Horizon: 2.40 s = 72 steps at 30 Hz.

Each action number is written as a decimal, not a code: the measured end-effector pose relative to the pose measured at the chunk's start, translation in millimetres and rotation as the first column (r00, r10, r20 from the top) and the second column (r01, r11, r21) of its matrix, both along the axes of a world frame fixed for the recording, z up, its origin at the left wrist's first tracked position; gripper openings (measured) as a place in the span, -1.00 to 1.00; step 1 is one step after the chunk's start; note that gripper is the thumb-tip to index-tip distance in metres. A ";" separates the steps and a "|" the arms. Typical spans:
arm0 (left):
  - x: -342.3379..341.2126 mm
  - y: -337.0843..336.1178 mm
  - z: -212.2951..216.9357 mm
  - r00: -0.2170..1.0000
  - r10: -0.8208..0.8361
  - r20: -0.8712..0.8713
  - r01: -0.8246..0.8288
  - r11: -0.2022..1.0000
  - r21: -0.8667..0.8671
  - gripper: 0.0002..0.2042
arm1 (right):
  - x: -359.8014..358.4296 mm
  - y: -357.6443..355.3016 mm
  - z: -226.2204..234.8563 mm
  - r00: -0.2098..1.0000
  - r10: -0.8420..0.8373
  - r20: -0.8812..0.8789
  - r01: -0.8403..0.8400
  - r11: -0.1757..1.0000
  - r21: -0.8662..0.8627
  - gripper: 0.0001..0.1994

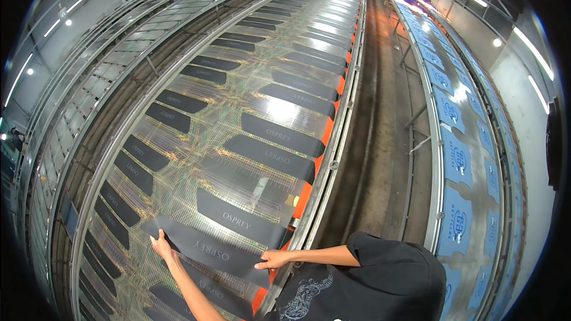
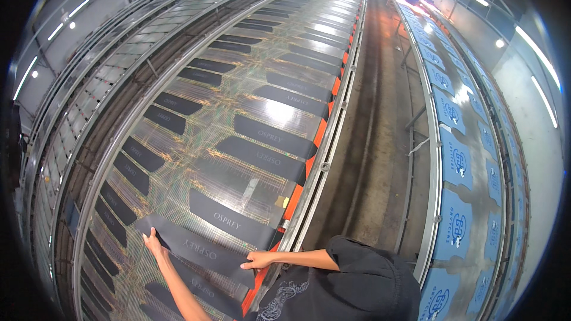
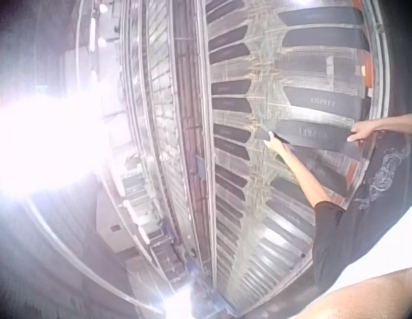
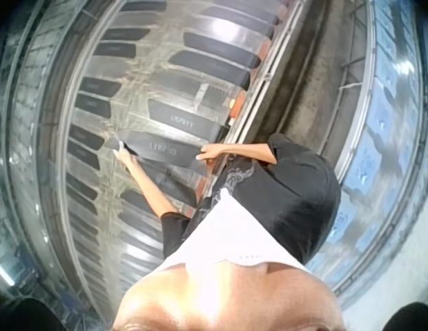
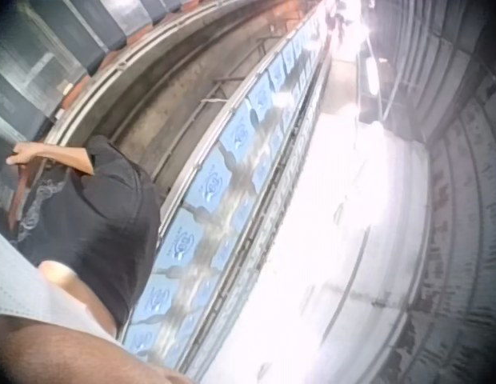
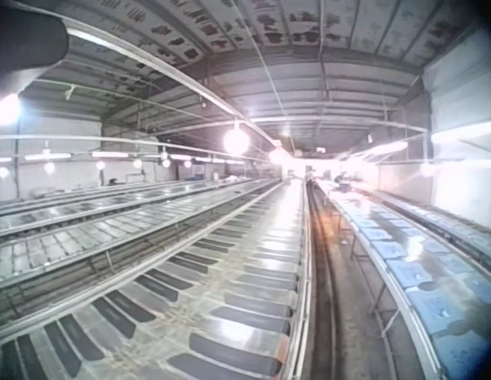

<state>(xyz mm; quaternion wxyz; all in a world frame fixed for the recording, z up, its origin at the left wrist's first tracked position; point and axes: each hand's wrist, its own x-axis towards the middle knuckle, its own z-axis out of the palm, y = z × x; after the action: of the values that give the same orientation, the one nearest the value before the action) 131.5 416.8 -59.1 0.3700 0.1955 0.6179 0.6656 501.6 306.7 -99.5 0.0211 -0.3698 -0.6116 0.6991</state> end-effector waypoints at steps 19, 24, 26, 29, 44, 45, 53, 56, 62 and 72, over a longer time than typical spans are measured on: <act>174.4 -227.6 -148.8 0.991 -0.087 0.107 0.106 0.976 -0.188 -0.81 | 99.6 93.7 -82.1 0.468 -0.725 0.505 0.495 0.688 0.531 -0.27; 248.4 -235.1 -109.9 0.932 -0.197 0.304 0.267 0.941 -0.208 -0.81 | 113.9 98.4 -68.9 0.446 -0.752 0.485 0.676 0.639 0.367 -0.25; 264.2 -233.3 -102.4 0.906 -0.304 0.296 0.370 0.907 -0.199 -0.79 | 121.6 92.1 -77.6 0.535 -0.764 0.360 0.781 0.610 0.135 -0.27; 278.9 -229.7 -89.3 0.865 -0.422 0.270 0.484 0.845 -0.229 -0.77 | 132.3 86.4 -83.8 0.516 -0.794 0.321 0.831 0.555 0.038 -0.28; 351.7 -117.5 -127.4 0.856 -0.105 0.506 0.348 0.841 -0.414 -0.61 | 169.3 117.7 -102.4 0.572 -0.797 0.194 0.785 0.463 -0.413 -0.34; 356.8 -111.6 -131.5 0.840 -0.025 0.542 0.311 0.841 -0.443 -0.60 | 174.7 118.9 -106.4 0.614 -0.774 0.152 0.712 0.461 -0.530 -0.28; 405.7 -88.3 -147.5 0.666 0.590 0.457 -0.190 0.726 -0.660 -0.63 | 189.0 145.4 -103.0 0.800 -0.553 0.235 0.546 0.504 -0.669 -0.72; 410.0 -83.9 -140.9 0.707 0.650 0.278 -0.384 0.683 -0.621 -0.59 | 201.5 167.0 -91.2 0.890 -0.383 0.246 0.440 0.585 -0.681 -0.71; 395.8 -110.7 -152.2 0.635 0.767 0.090 -0.522 0.513 -0.681 -0.50 | 199.9 180.1 -69.6 0.973 0.076 0.218 0.081 0.773 -0.630 -0.66; 366.5 -130.2 -139.0 0.861 0.489 0.141 -0.288 0.696 -0.658 -0.77 | 139.7 173.7 -76.0 0.907 0.405 0.114 -0.292 0.801 -0.522 -0.67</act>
<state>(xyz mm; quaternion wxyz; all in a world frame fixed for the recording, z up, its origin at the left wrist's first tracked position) 498.0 286.7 -198.1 0.3527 -0.1782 0.7628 0.5119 641.3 480.4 -175.5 -0.2716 -0.3180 -0.4686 0.7781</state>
